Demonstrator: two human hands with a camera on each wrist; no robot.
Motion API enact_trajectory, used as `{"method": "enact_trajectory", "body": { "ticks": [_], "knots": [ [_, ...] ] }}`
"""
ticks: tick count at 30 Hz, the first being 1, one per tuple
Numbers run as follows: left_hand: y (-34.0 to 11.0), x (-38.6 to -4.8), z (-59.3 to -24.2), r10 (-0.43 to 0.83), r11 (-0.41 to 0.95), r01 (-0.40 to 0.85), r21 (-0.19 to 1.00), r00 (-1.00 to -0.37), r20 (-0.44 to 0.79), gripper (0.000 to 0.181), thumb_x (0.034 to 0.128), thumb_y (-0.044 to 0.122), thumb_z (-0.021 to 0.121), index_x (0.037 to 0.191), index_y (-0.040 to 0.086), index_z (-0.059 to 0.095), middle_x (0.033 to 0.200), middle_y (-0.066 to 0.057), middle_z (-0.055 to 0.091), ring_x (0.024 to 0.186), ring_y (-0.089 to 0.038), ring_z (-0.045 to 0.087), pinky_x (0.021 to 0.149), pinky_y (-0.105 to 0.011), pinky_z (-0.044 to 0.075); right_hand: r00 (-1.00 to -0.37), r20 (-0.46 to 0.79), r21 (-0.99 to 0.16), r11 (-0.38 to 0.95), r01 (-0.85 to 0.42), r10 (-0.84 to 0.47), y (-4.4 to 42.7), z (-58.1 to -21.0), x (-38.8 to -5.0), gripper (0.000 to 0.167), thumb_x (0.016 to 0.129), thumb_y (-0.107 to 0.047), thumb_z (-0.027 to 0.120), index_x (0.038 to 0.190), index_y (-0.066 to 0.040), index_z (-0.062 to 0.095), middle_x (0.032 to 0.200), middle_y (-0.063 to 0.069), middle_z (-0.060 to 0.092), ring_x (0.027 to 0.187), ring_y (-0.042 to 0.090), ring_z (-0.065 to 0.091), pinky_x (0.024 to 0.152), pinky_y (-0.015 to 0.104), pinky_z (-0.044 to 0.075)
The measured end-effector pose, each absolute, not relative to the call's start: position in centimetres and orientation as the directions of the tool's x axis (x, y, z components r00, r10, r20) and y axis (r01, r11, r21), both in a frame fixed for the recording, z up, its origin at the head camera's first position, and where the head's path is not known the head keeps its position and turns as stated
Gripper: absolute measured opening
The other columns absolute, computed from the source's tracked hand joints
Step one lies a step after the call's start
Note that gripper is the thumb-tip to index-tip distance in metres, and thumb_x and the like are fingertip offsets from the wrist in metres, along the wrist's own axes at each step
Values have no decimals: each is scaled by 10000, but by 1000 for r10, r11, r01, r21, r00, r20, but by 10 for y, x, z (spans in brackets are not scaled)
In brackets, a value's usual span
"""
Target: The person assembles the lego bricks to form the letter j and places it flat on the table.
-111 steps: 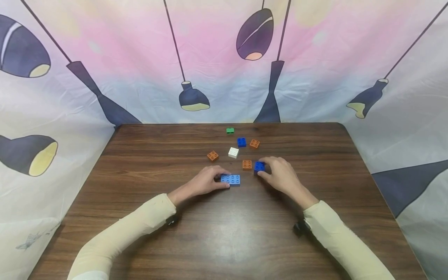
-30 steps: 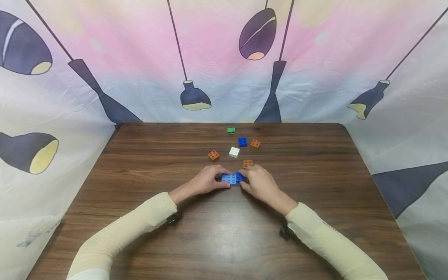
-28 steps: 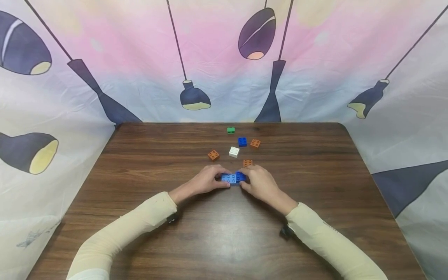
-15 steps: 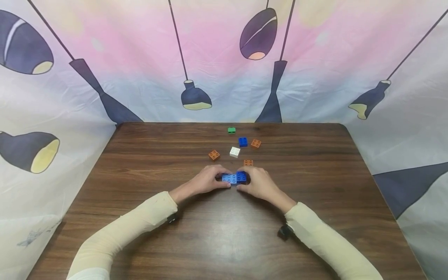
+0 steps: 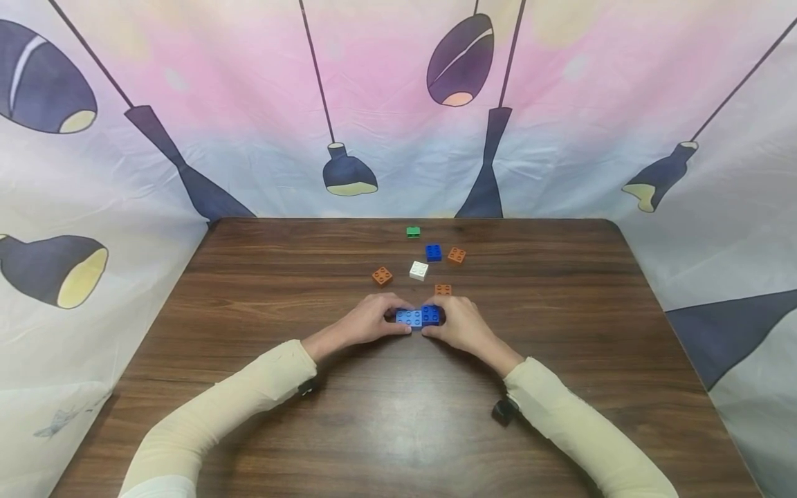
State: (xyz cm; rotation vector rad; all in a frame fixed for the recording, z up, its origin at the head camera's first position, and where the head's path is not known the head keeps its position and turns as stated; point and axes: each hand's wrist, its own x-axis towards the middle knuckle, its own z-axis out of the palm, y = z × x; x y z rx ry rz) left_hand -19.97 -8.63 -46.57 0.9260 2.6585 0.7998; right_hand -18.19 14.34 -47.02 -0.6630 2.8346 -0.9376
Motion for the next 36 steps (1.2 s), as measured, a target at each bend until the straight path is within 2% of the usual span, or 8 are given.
{"method": "enact_trajectory", "body": {
  "ticks": [14, 20, 26, 31, 36],
  "knots": [
    [-89, -199, -461, 628, 658, 509, 555, -778, -31, 471, 923, 358, 765, 1320, 123, 672, 1234, -36, 704, 1065, -166, 639, 927, -346, 499, -902, 65, -600, 706, -376, -426, 144, -473, -183, 399, 801, -237, 889, 1138, -90, 732, 991, 20, 735, 918, 187, 678, 809, 416, 551],
    [-97, -204, -450, 548, 666, 477, 573, -834, 57, 441, 971, 362, 706, 1293, 65, 653, 1199, -67, 710, 1105, -214, 656, 967, -390, 520, -907, 47, -601, 713, -360, -419, 143, -472, -182, 408, 816, -238, 879, 1161, -83, 726, 1001, 22, 727, 911, 172, 662, 800, 406, 551],
    [-103, -216, -446, 442, 718, 452, 529, -883, 156, 448, 958, 351, 725, 1298, 74, 635, 1180, -80, 677, 1102, -238, 609, 972, -421, 494, -912, 25, -602, 722, -341, -410, 143, -471, -182, 415, 825, -242, 874, 1176, -80, 723, 1024, 36, 726, 917, 171, 653, 813, 411, 552],
    [-105, -226, -449, 388, 756, 422, 500, -905, 176, 500, 935, 357, 755, 1326, 79, 614, 1183, -63, 651, 1103, -225, 563, 952, -395, 484, -912, 19, -598, 726, -339, -410, 142, -470, -182, 411, 828, -250, 873, 1171, -77, 725, 1027, 40, 728, 915, 171, 653, 812, 410, 554],
    [-106, -235, -453, 374, 792, 403, 458, -914, 157, 583, 909, 397, 777, 1361, 76, 596, 1244, -81, 638, 1165, -247, 562, 1020, -409, 466, -912, 21, -596, 728, -339, -409, 142, -470, -182, 408, 830, -255, 872, 1169, -79, 728, 1029, 40, 731, 918, 170, 654, 818, 414, 554]
  ]
}}
